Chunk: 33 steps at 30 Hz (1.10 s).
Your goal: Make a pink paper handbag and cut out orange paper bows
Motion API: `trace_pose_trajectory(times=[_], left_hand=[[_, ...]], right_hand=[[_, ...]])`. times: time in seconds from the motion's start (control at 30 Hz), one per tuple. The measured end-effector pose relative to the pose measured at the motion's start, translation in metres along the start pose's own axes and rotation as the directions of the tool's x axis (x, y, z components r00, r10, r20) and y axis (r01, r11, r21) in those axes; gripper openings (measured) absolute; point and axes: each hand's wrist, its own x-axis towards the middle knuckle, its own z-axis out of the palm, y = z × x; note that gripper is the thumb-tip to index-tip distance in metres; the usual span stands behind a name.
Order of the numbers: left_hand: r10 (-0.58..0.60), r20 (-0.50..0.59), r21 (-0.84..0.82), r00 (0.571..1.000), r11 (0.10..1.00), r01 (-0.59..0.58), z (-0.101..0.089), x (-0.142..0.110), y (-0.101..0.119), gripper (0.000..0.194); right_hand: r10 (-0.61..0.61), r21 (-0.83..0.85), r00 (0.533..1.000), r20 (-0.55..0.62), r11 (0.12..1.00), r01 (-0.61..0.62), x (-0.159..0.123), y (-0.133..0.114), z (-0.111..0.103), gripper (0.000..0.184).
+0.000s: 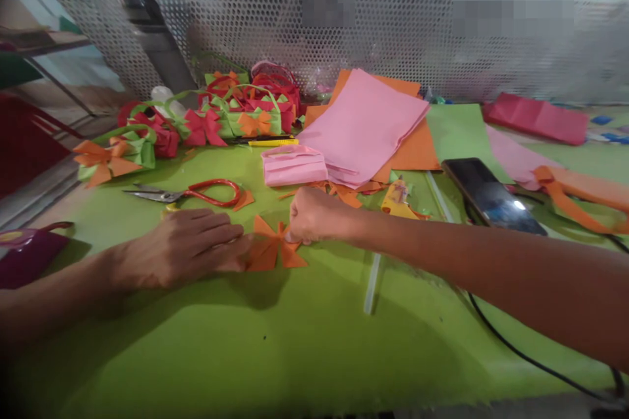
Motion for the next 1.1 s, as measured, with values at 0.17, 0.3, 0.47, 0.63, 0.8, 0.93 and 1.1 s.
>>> trace_pose_trajectory(times=[0.17, 0.3, 0.47, 0.63, 0.8, 0.93, 1.1], left_hand=[[0.157, 0.063, 0.073, 0.986, 0.984, -0.161, 0.001, 0.009, 0.005, 0.017], [0.111, 0.032, 0.14, 0.993, 0.984, -0.114, 0.005, 0.01, -0.001, 0.018], [0.116, 0.072, 0.249, 0.991, 0.96, -0.131, -0.002, 0.004, -0.006, 0.017], [0.287, 0.069, 0.161, 0.956, 0.942, -0.294, -0.008, 0.009, -0.003, 0.016], [0.365, 0.06, 0.11, 0.929, 0.923, -0.369, -0.003, 0.015, -0.006, 0.016], [0.34, 0.031, 0.082, 0.94, 0.936, -0.342, 0.005, 0.011, -0.006, 0.013], [0.271, 0.026, 0.148, 0.962, 0.951, -0.272, 0.008, 0.014, -0.003, 0.016]], right_hand=[[0.002, -0.003, 1.0, -0.013, 1.0, -0.002, 0.001, -0.001, 0.001, 0.01], [0.001, -0.008, 1.0, -0.018, 1.0, -0.001, 0.0, -0.001, 0.0, 0.009], [-0.021, 0.007, 1.0, -0.001, 1.0, 0.021, 0.0, 0.002, 0.001, 0.009], [-0.033, 0.015, 0.999, -0.003, 0.999, 0.033, 0.001, 0.003, 0.001, 0.01], [-0.045, 0.024, 0.999, -0.02, 0.999, 0.046, 0.0, 0.004, 0.001, 0.011], [-0.036, 0.023, 0.999, -0.029, 0.999, 0.037, -0.001, 0.004, 0.001, 0.009], [-0.029, 0.016, 0.999, -0.038, 0.999, 0.03, 0.0, 0.002, 0.001, 0.006]])
